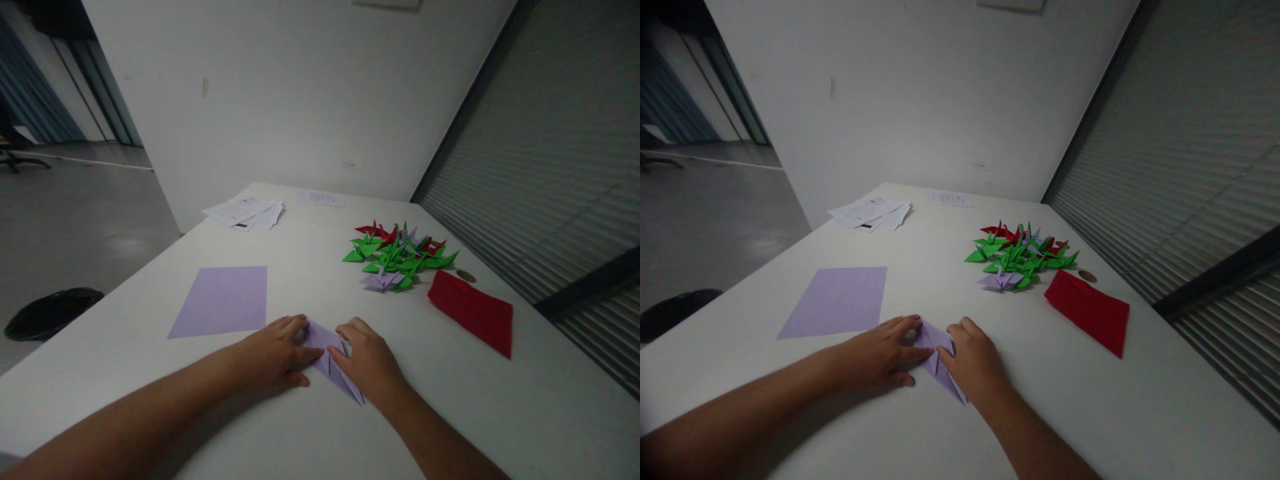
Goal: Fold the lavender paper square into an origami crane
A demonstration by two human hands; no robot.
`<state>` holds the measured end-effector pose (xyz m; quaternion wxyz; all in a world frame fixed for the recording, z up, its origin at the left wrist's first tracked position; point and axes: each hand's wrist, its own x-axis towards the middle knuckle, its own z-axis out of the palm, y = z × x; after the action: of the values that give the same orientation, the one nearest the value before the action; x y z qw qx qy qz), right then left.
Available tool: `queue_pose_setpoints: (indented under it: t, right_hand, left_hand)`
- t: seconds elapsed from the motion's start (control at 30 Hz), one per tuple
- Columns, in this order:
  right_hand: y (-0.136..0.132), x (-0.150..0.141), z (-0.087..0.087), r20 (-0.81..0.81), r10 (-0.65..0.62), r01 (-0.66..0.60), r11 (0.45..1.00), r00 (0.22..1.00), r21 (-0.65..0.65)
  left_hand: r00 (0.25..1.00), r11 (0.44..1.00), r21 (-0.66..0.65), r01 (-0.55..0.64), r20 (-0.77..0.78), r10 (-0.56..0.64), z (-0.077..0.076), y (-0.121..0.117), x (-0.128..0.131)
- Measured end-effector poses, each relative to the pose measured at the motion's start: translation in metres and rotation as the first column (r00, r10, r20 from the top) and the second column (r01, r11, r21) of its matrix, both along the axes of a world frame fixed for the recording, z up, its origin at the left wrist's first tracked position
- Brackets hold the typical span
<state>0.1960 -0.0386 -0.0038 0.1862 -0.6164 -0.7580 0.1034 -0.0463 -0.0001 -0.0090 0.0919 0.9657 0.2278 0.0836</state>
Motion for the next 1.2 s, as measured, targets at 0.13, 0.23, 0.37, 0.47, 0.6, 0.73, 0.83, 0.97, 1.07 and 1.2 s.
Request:
queue_pose_setpoints:
  t: [0.13,0.23,0.37,0.47,0.6,0.73,0.83,0.97,1.07,1.2]
  right_hand:
    - [-0.001,-0.002,0.004,0.061,0.025,-0.023,0.999,0.998,-0.026]
    - [0.001,-0.003,0.005,0.109,0.017,-0.009,0.997,0.994,-0.074]
    - [0.002,-0.003,0.004,0.132,0.013,0.002,0.994,0.991,-0.113]
    - [0.001,-0.002,0.003,0.13,0.016,-0.004,0.996,0.991,-0.09]
    - [0.0,-0.002,0.001,0.082,0.031,-0.025,0.997,0.996,-0.07]
    - [0.002,-0.003,0.001,-0.029,0.036,-0.037,0.998,0.999,-0.041]
    - [0.002,-0.004,0.001,-0.109,0.028,-0.03,0.999,0.994,-0.023]
    - [0.003,-0.003,-0.002,-0.114,0.009,-0.009,1.0,0.993,-0.005]
    - [0.005,-0.002,-0.004,-0.078,-0.026,0.025,1.0,0.997,-0.01]
    - [0.007,-0.002,-0.007,-0.078,-0.052,0.05,0.998,0.996,-0.034]
  left_hand:
    - [0.999,1.0,-0.011,-0.011,-0.033,0.011,0.002,-0.001,0.0]
    - [0.999,1.0,-0.008,-0.009,-0.051,0.009,0.002,-0.001,0.001]
    - [0.999,1.0,-0.007,-0.013,-0.053,0.013,0.001,-0.001,0.001]
    - [0.999,1.0,-0.004,-0.013,-0.042,0.013,0.0,-0.001,0.001]
    - [0.999,1.0,-0.008,-0.018,-0.044,0.018,0.001,-0.002,0.001]
    - [0.999,1.0,-0.005,-0.012,-0.03,0.011,0.0,-0.002,0.001]
    - [0.999,1.0,-0.009,-0.018,-0.038,0.017,-0.001,-0.002,0.0]
    - [0.999,1.0,-0.012,-0.015,-0.03,0.015,0.0,-0.002,0.0]
    - [0.999,1.0,-0.012,-0.011,-0.032,0.011,0.002,-0.002,0.001]
    - [1.0,1.0,-0.003,-0.002,-0.004,0.002,0.003,-0.001,0.0]
